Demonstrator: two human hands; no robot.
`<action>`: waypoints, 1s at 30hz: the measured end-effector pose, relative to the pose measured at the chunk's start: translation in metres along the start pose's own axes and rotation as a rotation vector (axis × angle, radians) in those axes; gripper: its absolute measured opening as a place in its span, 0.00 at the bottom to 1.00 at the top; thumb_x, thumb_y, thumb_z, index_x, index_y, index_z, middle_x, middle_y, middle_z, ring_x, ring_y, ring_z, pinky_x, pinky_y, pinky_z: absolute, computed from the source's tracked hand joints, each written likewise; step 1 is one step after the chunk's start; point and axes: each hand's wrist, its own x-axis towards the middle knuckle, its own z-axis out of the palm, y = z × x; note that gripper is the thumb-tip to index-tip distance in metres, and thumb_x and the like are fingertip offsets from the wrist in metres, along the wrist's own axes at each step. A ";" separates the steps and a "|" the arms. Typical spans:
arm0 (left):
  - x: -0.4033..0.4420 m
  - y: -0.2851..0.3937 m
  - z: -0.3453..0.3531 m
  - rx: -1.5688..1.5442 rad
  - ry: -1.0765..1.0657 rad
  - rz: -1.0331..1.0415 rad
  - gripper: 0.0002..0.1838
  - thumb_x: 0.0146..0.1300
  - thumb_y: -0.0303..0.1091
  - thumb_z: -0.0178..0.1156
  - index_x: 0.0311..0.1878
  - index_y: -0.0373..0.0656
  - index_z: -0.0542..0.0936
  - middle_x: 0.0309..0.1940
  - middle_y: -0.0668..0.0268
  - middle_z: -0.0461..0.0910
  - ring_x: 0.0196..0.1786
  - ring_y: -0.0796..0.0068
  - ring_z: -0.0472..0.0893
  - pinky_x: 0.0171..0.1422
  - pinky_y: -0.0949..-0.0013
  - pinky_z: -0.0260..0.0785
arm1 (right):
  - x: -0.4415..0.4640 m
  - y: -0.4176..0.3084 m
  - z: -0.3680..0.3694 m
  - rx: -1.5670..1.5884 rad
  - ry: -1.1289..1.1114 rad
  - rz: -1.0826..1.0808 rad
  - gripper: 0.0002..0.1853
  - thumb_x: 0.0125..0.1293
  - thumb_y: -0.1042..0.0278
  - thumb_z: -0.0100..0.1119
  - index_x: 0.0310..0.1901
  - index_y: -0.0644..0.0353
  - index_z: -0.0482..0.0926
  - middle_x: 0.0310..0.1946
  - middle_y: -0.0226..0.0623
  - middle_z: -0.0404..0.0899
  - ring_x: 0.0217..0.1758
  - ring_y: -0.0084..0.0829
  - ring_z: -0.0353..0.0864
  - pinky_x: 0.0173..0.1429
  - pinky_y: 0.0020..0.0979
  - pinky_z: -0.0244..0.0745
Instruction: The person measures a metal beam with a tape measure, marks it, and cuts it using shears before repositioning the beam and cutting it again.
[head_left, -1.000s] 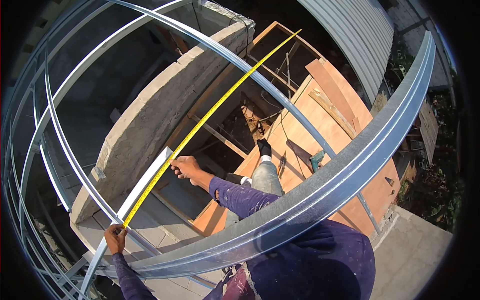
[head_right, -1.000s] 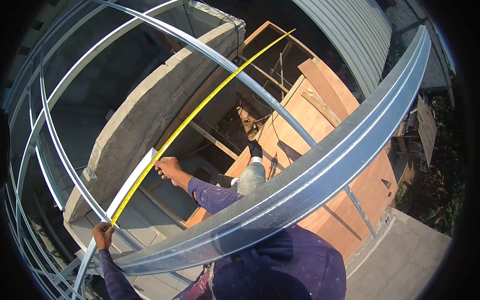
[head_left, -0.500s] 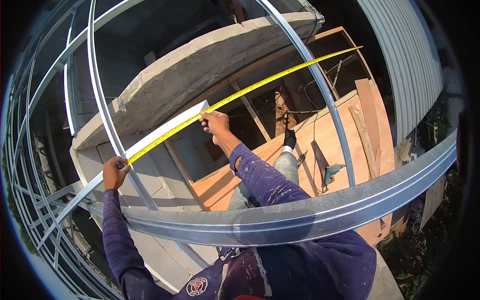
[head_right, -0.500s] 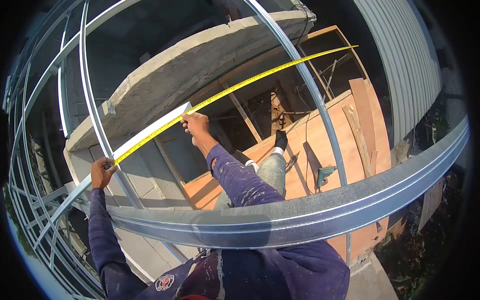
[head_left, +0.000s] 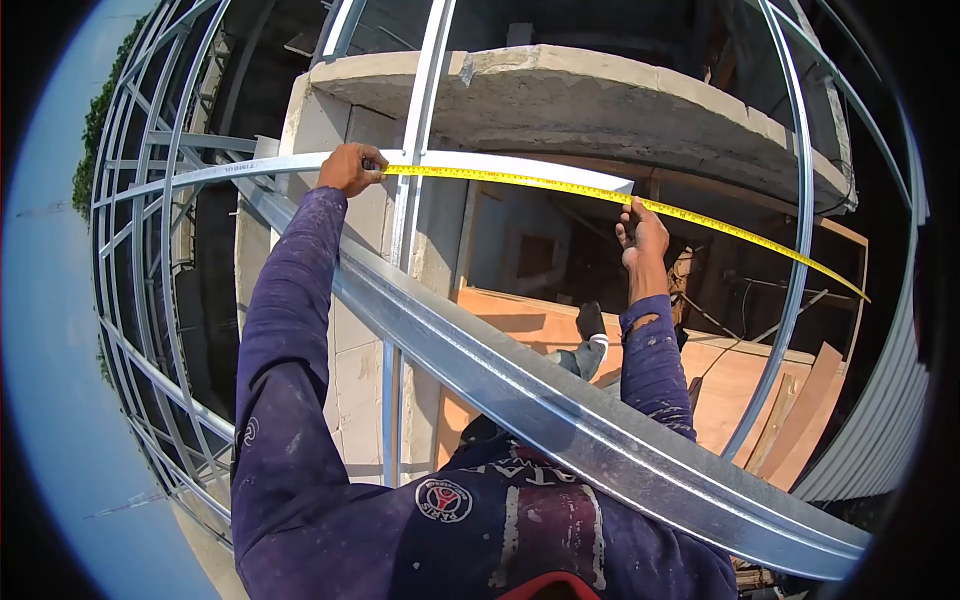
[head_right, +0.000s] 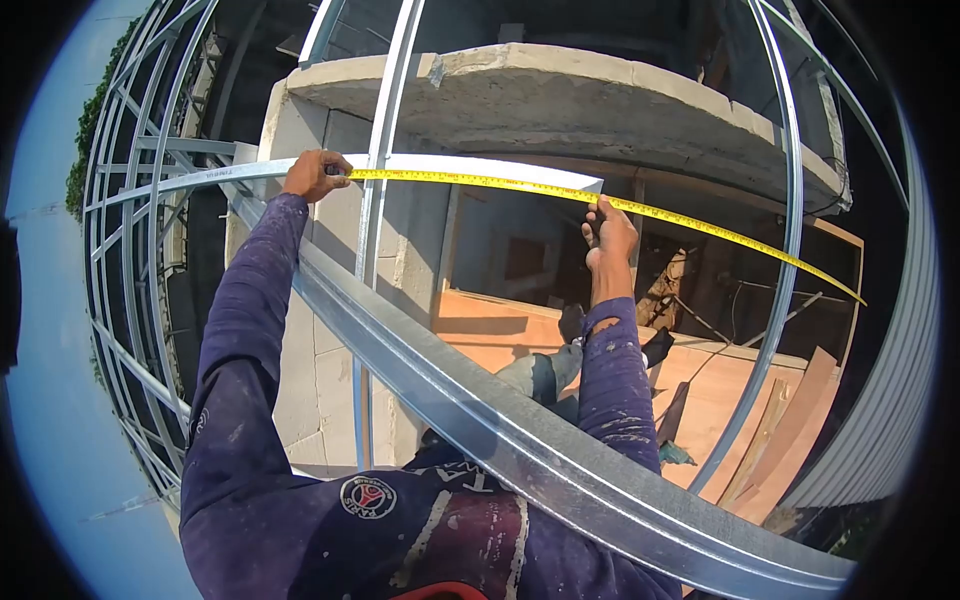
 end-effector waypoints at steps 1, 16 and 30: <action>0.002 0.001 0.001 0.010 0.002 -0.002 0.14 0.52 0.34 0.77 0.45 0.53 0.90 0.40 0.63 0.89 0.40 0.64 0.86 0.50 0.64 0.77 | 0.001 0.000 0.000 -0.002 0.002 -0.002 0.07 0.68 0.66 0.65 0.42 0.58 0.82 0.32 0.31 0.83 0.31 0.21 0.79 0.32 0.23 0.74; 0.017 -0.005 -0.002 0.029 0.003 0.018 0.15 0.52 0.34 0.78 0.45 0.51 0.90 0.41 0.64 0.89 0.40 0.65 0.85 0.49 0.64 0.76 | 0.032 -0.016 -0.038 0.094 0.116 -0.004 0.04 0.68 0.66 0.66 0.40 0.55 0.84 0.32 0.28 0.84 0.32 0.21 0.79 0.36 0.26 0.73; 0.014 -0.010 -0.001 -0.001 0.000 -0.012 0.16 0.53 0.34 0.78 0.46 0.52 0.90 0.43 0.64 0.89 0.41 0.64 0.86 0.50 0.65 0.76 | 0.080 -0.031 -0.095 0.056 0.183 -0.064 0.06 0.65 0.66 0.69 0.39 0.57 0.83 0.31 0.30 0.82 0.30 0.23 0.79 0.34 0.27 0.75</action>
